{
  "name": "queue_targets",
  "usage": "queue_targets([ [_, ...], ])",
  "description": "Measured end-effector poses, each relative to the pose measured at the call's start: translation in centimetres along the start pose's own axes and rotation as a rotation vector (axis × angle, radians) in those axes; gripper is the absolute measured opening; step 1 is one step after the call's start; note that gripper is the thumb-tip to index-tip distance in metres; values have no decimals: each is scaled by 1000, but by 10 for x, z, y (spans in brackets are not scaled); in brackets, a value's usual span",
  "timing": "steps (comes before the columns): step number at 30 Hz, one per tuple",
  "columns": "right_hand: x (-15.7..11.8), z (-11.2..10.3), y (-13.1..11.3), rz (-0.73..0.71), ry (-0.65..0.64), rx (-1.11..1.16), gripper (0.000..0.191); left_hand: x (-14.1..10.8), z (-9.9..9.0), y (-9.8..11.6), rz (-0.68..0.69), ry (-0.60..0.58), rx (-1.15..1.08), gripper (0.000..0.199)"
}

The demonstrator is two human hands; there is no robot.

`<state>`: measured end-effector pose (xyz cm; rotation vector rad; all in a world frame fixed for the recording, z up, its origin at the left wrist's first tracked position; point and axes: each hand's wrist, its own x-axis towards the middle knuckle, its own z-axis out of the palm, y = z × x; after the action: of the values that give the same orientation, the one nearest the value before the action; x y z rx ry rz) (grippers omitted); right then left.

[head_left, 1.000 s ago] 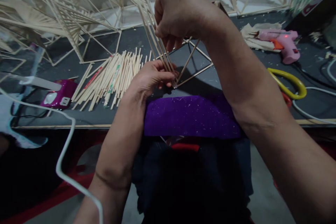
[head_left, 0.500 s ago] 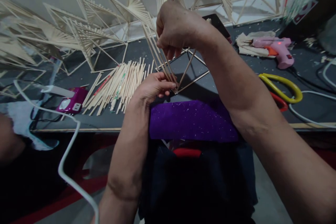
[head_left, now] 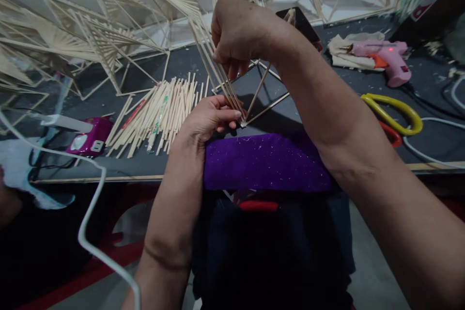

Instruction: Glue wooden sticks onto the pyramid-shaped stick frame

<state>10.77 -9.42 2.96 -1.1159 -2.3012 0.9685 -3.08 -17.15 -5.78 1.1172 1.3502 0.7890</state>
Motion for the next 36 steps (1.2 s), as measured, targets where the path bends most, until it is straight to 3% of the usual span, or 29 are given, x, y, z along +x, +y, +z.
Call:
queue_targets([
  [11, -5, -2, -8, 46, -18, -84, 15, 0, 4, 0, 16, 29, 28, 24],
  [36, -1, 1, -5, 6, -34, -115, 18, 4, 5, -3, 42, 7, 79, 22],
])
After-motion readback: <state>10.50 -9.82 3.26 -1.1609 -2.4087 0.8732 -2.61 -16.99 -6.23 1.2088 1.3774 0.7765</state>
